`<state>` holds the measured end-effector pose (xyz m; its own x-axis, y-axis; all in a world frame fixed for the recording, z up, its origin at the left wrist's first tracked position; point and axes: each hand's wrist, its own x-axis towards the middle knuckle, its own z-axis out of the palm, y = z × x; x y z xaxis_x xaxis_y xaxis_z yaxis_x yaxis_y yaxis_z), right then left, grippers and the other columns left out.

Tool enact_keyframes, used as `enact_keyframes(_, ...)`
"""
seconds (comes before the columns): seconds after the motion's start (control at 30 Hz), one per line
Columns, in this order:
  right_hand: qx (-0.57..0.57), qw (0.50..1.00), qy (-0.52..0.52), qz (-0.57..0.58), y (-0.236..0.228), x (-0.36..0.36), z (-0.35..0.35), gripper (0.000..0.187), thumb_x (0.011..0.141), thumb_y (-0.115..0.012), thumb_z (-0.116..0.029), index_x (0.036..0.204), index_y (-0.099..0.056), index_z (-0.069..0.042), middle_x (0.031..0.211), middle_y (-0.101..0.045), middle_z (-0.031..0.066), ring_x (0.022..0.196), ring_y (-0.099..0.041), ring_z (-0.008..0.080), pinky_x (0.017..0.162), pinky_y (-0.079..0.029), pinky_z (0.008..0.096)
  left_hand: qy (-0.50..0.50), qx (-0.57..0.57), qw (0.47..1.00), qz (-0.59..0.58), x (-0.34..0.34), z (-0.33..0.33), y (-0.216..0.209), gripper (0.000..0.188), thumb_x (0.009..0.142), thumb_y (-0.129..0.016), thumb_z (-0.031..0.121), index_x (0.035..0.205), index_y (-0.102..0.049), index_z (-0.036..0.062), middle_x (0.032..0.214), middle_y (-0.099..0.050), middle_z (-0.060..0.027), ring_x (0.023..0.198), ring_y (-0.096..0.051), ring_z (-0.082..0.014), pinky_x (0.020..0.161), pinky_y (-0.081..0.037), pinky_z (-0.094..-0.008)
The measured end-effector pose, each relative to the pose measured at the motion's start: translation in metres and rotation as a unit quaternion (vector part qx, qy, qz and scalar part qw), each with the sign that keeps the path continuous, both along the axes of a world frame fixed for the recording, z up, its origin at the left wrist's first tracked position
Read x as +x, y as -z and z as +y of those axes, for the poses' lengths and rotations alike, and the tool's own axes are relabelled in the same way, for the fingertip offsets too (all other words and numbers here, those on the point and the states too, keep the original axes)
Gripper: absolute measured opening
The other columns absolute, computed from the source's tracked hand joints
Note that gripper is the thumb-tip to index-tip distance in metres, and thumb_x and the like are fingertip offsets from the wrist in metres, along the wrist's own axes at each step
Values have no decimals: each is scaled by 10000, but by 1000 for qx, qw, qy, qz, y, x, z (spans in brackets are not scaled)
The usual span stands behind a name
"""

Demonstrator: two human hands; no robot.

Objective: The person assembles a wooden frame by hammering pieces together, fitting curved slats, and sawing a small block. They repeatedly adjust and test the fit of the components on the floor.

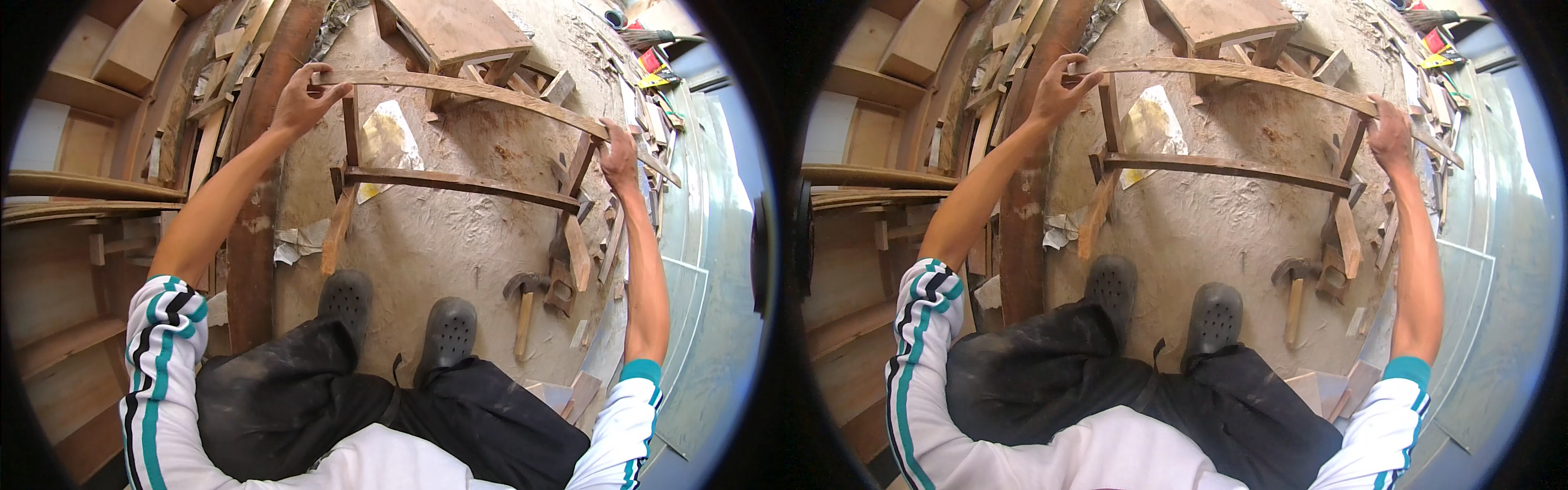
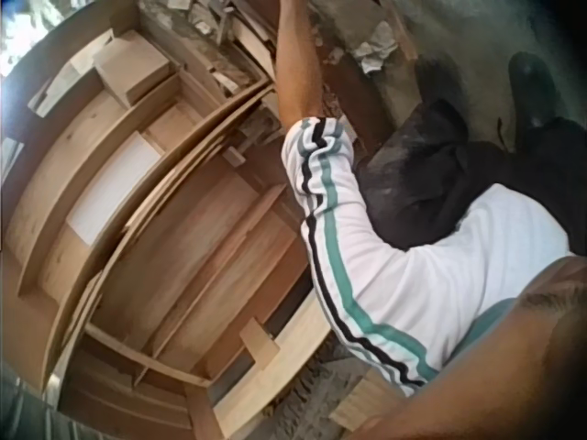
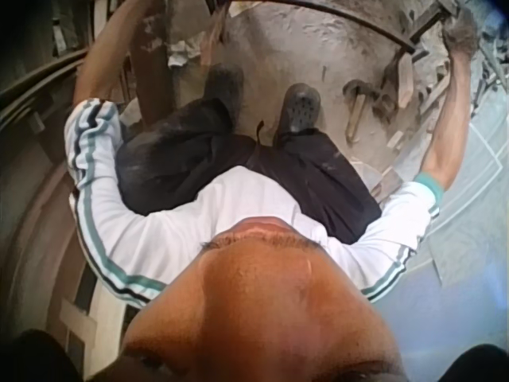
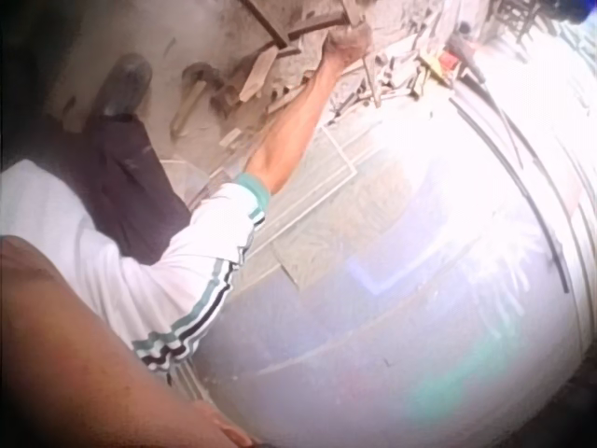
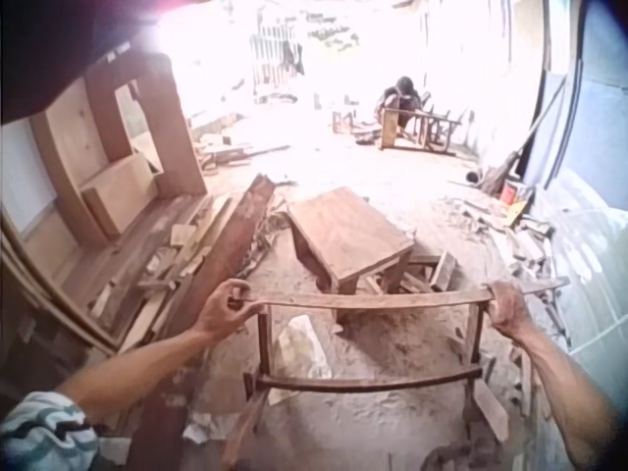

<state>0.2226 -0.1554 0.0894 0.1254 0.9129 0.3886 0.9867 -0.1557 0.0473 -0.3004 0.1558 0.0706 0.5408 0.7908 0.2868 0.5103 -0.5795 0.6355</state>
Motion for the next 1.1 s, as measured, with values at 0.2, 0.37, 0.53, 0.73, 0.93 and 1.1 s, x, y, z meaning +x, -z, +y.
enact_keyframes(0.2,-125,977,-38,166,-34,-9,-45,302,989,-621,-299,923,-638,-4,866,-608,184,802,-614,379,709,-462,416,97,-185,975,71,-35,-17,-18,320,1003,-655,335,1173,-660,64,884,-707,-40,711,-604,-95,661,-504,-274)
enact_keyframes(0.37,-160,972,19,173,-1,-15,-75,535,975,-605,-493,786,-610,7,747,-570,208,700,-567,379,668,-442,445,136,-277,939,152,-35,-38,-3,299,997,-659,317,1044,-706,26,887,-711,-62,713,-604,-122,663,-506,-302)
enact_keyframes(0.53,-190,967,66,157,28,-8,-85,632,946,-592,-594,764,-581,12,743,-573,220,705,-571,398,662,-435,461,173,-181,948,198,-30,-47,12,270,941,-717,278,1022,-752,23,907,-734,-114,787,-678,-196,739,-541,-350)
enact_keyframes(0.73,-175,967,95,158,35,-5,-87,712,900,-603,-679,745,-549,13,686,-545,210,658,-552,381,633,-427,454,138,-259,942,164,-26,-42,13,251,895,-772,233,1035,-762,25,883,-744,-89,788,-674,-149,747,-544,-305)
enact_keyframes(0.93,-149,973,90,150,38,1,-96,743,880,-597,-720,737,-542,7,670,-548,204,644,-561,365,617,-426,450,136,-329,922,153,-23,-41,13,230,891,-758,172,1042,-757,-2,895,-753,-82,793,-671,-111,743,-541,-284)
enact_keyframes(1.1,-157,972,94,145,40,1,-98,767,858,-609,-740,727,-541,12,665,-557,204,625,-564,362,604,-432,452,193,-273,921,202,-25,-46,17,229,885,-744,167,1061,-753,20,933,-746,-59,859,-677,-139,792,-529,-307)
